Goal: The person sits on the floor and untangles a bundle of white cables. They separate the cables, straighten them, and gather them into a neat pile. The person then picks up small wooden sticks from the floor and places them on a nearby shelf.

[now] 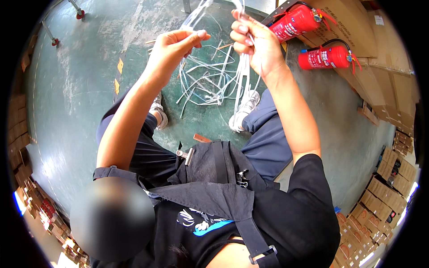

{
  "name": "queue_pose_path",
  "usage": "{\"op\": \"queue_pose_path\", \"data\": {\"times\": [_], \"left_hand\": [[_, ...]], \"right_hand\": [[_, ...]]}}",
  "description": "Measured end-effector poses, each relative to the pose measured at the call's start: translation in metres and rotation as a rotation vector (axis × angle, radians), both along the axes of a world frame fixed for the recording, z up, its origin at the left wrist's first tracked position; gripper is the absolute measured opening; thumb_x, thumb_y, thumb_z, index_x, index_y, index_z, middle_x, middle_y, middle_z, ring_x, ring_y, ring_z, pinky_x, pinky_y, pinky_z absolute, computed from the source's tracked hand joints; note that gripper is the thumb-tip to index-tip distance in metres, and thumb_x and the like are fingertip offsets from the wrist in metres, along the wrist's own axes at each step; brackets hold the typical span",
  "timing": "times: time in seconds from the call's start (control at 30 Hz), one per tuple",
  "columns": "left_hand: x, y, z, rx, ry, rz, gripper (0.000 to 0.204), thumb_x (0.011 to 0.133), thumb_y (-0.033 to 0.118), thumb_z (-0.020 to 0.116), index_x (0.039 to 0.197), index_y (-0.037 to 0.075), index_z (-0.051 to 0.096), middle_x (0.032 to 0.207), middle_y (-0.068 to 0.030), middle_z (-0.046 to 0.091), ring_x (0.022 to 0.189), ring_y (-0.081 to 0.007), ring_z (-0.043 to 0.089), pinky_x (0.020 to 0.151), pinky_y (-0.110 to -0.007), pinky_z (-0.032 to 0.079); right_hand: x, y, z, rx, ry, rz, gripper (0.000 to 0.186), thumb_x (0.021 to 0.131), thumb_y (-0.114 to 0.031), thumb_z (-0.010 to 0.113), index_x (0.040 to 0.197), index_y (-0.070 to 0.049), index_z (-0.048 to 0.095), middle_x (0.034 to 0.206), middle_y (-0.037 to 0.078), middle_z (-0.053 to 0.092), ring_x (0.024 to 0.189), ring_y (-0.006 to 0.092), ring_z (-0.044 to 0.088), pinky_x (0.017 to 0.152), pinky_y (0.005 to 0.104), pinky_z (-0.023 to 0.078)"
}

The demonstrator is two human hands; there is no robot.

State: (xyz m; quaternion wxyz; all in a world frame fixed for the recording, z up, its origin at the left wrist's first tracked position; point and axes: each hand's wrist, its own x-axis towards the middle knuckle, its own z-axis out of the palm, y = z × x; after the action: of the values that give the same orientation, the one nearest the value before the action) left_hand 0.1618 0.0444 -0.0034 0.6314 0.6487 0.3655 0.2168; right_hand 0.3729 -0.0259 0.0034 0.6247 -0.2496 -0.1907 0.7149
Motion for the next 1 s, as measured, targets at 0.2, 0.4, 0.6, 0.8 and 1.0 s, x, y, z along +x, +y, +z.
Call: {"op": "queue_pose_path", "data": {"times": [0.2, 0.4, 0.6, 0.8, 1.0], "left_hand": [[0.004, -0.023, 0.000, 0.025, 0.060, -0.239, 0.043, 0.087, 0.046, 0.063, 0.112, 0.011, 0.069, 0.093, -0.0011, 0.068, 0.087, -0.0091, 0.056, 0.078, -0.024, 0.041], [0.012, -0.038, 0.001, -0.300, 0.071, -0.482, 0.047, 0.077, 0.033, 0.076, 0.108, -0.001, 0.067, 0.102, -0.0087, 0.068, 0.095, -0.0127, 0.061, 0.090, -0.026, 0.043], [0.013, -0.043, -0.002, -0.389, 0.055, -0.642, 0.034, 0.086, 0.032, 0.067, 0.105, 0.004, 0.069, 0.088, -0.0008, 0.065, 0.081, -0.0061, 0.056, 0.075, -0.020, 0.043], [0.010, -0.034, 0.007, -0.589, -0.038, -0.516, 0.029, 0.097, 0.032, 0.053, 0.091, 0.007, 0.066, 0.072, 0.0064, 0.050, 0.063, -0.0028, 0.039, 0.059, -0.018, 0.032], [0.026, -0.053, 0.004, -0.421, -0.146, -0.375, 0.029, 0.096, 0.029, 0.054, 0.091, 0.004, 0.068, 0.081, 0.0040, 0.061, 0.066, -0.0020, 0.043, 0.061, -0.019, 0.035]], "right_hand": [[0.015, 0.001, 0.007, -0.091, 0.107, -0.081, 0.011, 0.098, -0.017, 0.043, 0.101, -0.011, 0.052, 0.069, -0.005, 0.039, 0.051, 0.0039, 0.030, 0.042, 0.0178, 0.022], [0.027, 0.000, 0.006, 0.055, 0.249, 0.032, 0.017, 0.098, -0.011, 0.043, 0.110, -0.002, 0.051, 0.073, -0.002, 0.038, 0.055, 0.0044, 0.030, 0.045, 0.0183, 0.024], [0.029, -0.001, 0.000, -0.048, 0.161, -0.101, 0.008, 0.096, -0.011, 0.044, 0.097, -0.009, 0.051, 0.069, -0.004, 0.041, 0.052, 0.0042, 0.033, 0.044, 0.0175, 0.025], [0.028, -0.001, 0.002, -0.129, -0.192, -0.281, 0.008, 0.095, -0.013, 0.048, 0.099, -0.008, 0.052, 0.068, -0.004, 0.041, 0.052, 0.0044, 0.034, 0.043, 0.0182, 0.024], [0.007, 0.001, -0.005, -0.201, -0.337, -0.446, 0.010, 0.093, -0.015, 0.052, 0.100, -0.008, 0.054, 0.070, -0.004, 0.046, 0.051, 0.0044, 0.037, 0.042, 0.0194, 0.027]]}}
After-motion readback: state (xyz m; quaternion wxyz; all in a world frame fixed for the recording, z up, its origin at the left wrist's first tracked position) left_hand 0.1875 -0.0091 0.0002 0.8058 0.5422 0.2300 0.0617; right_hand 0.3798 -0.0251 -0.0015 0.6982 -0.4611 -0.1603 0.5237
